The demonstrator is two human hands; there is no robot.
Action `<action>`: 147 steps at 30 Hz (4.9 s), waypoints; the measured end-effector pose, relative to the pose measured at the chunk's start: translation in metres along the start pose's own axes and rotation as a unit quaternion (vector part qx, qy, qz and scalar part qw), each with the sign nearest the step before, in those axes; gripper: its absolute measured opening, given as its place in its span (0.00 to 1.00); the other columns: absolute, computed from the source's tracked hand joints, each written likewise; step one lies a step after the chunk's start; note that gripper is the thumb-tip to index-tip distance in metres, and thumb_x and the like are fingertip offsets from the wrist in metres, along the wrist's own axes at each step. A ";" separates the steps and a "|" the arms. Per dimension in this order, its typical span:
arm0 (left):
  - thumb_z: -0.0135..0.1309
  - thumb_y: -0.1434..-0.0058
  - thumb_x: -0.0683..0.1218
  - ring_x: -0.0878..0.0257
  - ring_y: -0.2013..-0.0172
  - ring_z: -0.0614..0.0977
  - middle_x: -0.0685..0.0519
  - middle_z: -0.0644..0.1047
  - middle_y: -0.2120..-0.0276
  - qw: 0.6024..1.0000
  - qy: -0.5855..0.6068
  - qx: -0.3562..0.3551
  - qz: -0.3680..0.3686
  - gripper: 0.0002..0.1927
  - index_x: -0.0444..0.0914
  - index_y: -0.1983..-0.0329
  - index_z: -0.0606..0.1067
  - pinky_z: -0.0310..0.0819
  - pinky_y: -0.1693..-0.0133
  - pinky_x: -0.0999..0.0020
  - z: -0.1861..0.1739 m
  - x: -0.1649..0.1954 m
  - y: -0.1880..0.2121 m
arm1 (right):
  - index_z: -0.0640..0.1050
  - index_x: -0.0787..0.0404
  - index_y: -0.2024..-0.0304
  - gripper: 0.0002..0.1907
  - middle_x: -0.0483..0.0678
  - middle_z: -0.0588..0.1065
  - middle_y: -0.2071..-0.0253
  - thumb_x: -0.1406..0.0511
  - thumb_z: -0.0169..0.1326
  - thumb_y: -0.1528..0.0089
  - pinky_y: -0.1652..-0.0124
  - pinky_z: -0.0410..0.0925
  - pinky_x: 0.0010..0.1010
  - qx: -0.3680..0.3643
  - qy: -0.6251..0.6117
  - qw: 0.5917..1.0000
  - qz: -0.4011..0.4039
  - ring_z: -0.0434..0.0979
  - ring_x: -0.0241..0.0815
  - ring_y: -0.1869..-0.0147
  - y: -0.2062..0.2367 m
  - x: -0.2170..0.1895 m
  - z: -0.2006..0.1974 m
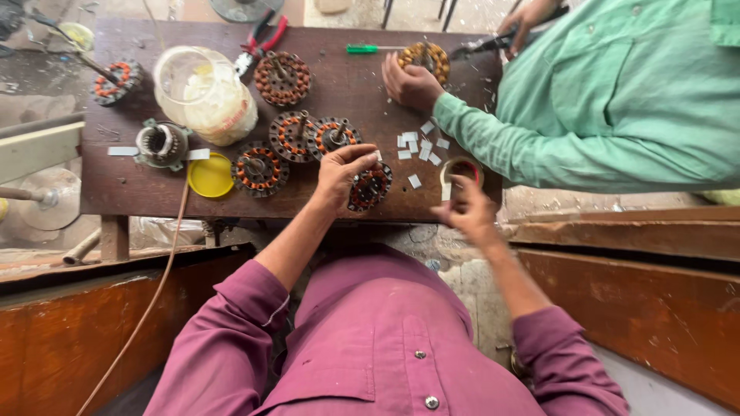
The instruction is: The person cuts small white insulating strips with scissors and places them into the slots of a motor stator. They repeat this process for multiple stators on the table.
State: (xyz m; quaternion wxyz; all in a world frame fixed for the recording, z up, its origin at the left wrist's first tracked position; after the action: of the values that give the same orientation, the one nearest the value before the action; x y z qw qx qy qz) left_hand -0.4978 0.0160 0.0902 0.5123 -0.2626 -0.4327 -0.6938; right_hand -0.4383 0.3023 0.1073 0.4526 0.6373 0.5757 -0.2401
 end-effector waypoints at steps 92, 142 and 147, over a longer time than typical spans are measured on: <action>0.65 0.41 0.39 0.52 0.38 0.77 0.45 0.74 0.39 0.903 -0.352 -0.020 0.247 0.07 0.37 0.60 0.81 0.74 0.40 0.62 -0.009 -0.008 0.020 | 0.82 0.64 0.58 0.06 0.53 0.83 0.60 0.69 0.57 0.36 0.60 0.78 0.35 -0.176 -0.457 0.856 0.163 0.85 0.45 0.59 -0.058 -0.036 0.110; 0.60 0.33 0.43 0.66 0.57 0.84 0.50 0.84 0.58 0.943 -0.243 0.117 0.193 0.12 0.34 0.49 0.78 0.79 0.54 0.73 -0.050 -0.031 0.036 | 0.83 0.57 0.57 0.14 0.54 0.78 0.54 0.61 0.67 0.43 0.50 0.71 0.46 -0.015 0.356 0.933 -0.052 0.78 0.56 0.48 -0.138 -0.077 0.074; 0.61 0.34 0.45 0.63 0.53 0.84 0.47 0.83 0.54 0.940 -0.257 0.114 0.194 0.16 0.33 0.46 0.77 0.79 0.49 0.69 -0.037 -0.017 0.037 | 0.83 0.57 0.61 0.08 0.54 0.81 0.59 0.65 0.65 0.43 0.49 0.71 0.43 -0.111 0.389 0.914 0.030 0.81 0.52 0.50 -0.154 -0.083 0.077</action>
State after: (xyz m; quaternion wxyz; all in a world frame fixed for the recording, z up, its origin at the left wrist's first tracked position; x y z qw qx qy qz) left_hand -0.4541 -0.0122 0.0710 0.5349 -0.4509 -0.5661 -0.4360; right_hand -0.5861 0.1827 0.0929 0.2678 0.6426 0.7101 0.1057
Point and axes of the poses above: each hand's wrist, its own y-axis away from the middle knuckle, its own z-axis out of the palm, x = y × z, the point moved 6 cm from there along -y, towards the middle knuckle
